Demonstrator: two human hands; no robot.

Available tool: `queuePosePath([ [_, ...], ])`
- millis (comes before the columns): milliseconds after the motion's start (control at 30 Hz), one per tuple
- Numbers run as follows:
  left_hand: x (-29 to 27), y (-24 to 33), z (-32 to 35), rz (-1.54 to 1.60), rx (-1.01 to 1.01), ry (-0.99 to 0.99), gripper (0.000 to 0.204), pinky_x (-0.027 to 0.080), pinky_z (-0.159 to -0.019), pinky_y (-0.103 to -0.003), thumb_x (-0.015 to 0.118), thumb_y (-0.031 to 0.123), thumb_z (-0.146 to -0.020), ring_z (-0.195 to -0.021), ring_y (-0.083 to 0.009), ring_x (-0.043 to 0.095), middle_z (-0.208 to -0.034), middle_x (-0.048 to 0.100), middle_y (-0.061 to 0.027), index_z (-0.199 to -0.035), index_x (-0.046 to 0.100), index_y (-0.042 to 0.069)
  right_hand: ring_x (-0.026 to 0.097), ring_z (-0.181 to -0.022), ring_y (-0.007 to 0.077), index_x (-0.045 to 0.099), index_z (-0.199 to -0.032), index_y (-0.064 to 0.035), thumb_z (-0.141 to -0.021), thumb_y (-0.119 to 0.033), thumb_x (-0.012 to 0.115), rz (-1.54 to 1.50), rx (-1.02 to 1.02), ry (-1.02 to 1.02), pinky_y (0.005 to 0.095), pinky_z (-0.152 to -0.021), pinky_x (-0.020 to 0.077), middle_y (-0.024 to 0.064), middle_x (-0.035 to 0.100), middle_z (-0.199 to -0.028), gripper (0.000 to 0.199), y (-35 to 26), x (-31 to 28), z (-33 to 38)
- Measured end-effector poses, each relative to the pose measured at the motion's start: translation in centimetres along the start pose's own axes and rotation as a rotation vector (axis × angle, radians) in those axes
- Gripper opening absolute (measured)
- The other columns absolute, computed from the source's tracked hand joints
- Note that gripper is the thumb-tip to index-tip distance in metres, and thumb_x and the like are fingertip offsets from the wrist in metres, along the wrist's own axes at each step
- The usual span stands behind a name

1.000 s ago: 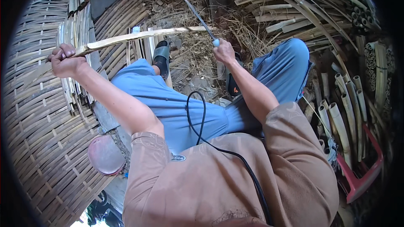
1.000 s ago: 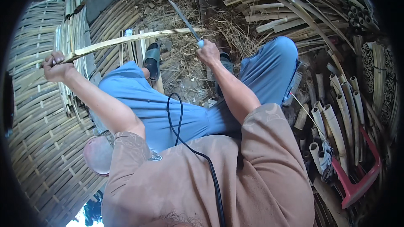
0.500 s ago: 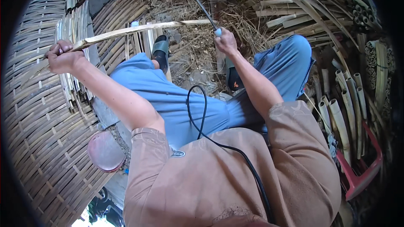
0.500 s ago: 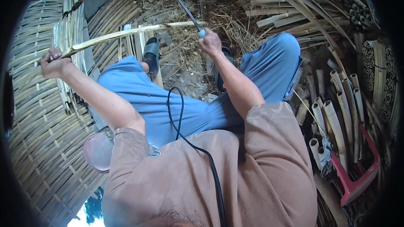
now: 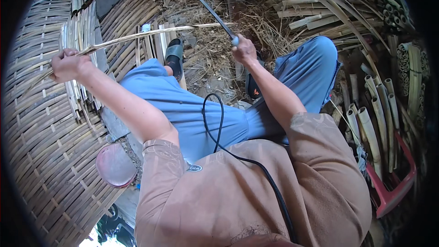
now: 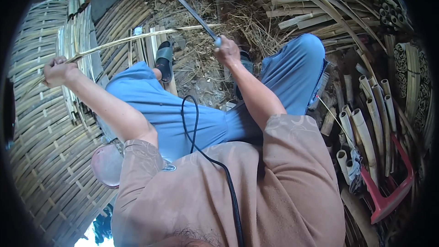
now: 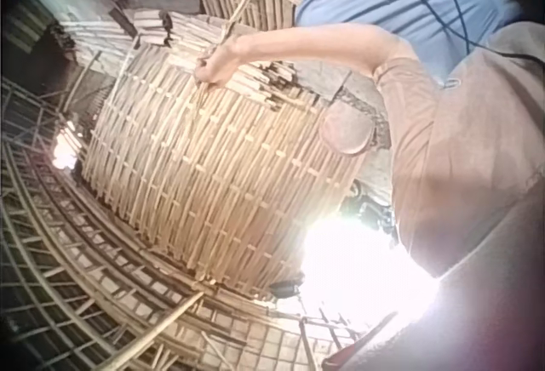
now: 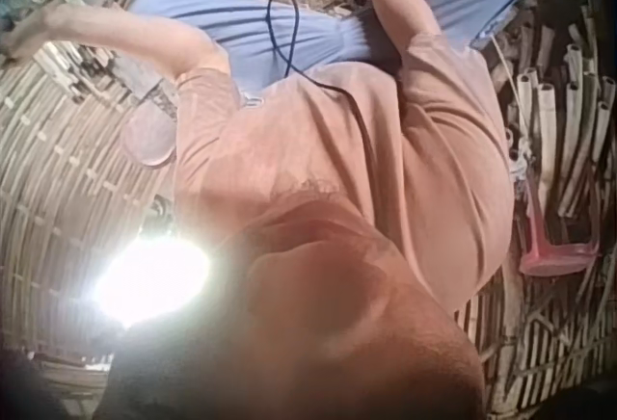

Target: The recorder uses a large knife to shave and shape a long strip of bamboo while sitting in a workshop.

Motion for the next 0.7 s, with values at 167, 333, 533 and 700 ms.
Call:
queuePosePath([
  [167, 0.4, -0.4, -0.3, 0.097, -0.030, -0.117, 0.050, 0.025, -0.040, -0.033, 0.048, -0.002, -0.073, -0.043, -0.0170, 0.037, -0.060, 0.040, -0.0066, -0.114, 0.019, 0.004, 0.068, -0.112, 0.0420, 0.075, -0.112, -0.0044, -0.089, -0.048, 0.065, 0.016, 0.526, -0.166, 0.0498, -0.092, 0.0546, 0.0289, 0.070, -0.115, 0.050, 5.1, -0.1, -0.4],
  [333, -0.3, -1.7, -1.5, 0.130, -0.101, -0.110, 0.050, 0.023, -0.041, -0.033, 0.050, -0.002, -0.070, -0.042, -0.0165, 0.035, -0.059, 0.036, -0.0058, -0.109, 0.019, 0.006, 0.070, -0.101, 0.0441, 0.070, -0.110, 0.0005, -0.083, -0.024, 0.064, -0.029, 0.258, -0.028, 0.0510, -0.086, 0.0564, 0.0262, 0.073, -0.103, 0.037, 2.3, 0.4, -1.6],
  [533, -0.6, -1.5, -1.3, 0.099, -0.023, -0.097, 0.060, 0.026, -0.042, -0.033, 0.049, -0.002, -0.069, -0.043, -0.0171, 0.037, -0.058, 0.040, -0.0072, -0.121, 0.018, 0.002, 0.066, -0.113, 0.0404, 0.067, -0.117, -0.0042, -0.086, -0.030, 0.063, 0.025, 0.379, -0.117, 0.0501, -0.093, 0.0543, 0.0239, 0.069, -0.120, 0.041, 3.7, -0.8, 1.9],
  [700, -0.6, -0.7, -0.5, 0.063, -0.022, -0.003, 0.058, 0.027, -0.043, -0.032, 0.049, -0.001, -0.072, -0.044, -0.0169, 0.037, -0.060, 0.042, -0.0065, -0.125, 0.024, 0.001, 0.065, -0.119, 0.0432, 0.074, -0.111, 0.0043, -0.086, -0.034, 0.063, -0.081, 0.620, -0.252, 0.0473, -0.101, 0.0525, 0.0304, 0.068, -0.123, 0.047, 7.1, 0.8, 0.9],
])
Point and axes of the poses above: each hand's wrist, its own z-axis away from the middle knuckle, its own x-axis out of the palm, y = z × x, the point moved 4 cm from there along -z, towards the middle knuckle
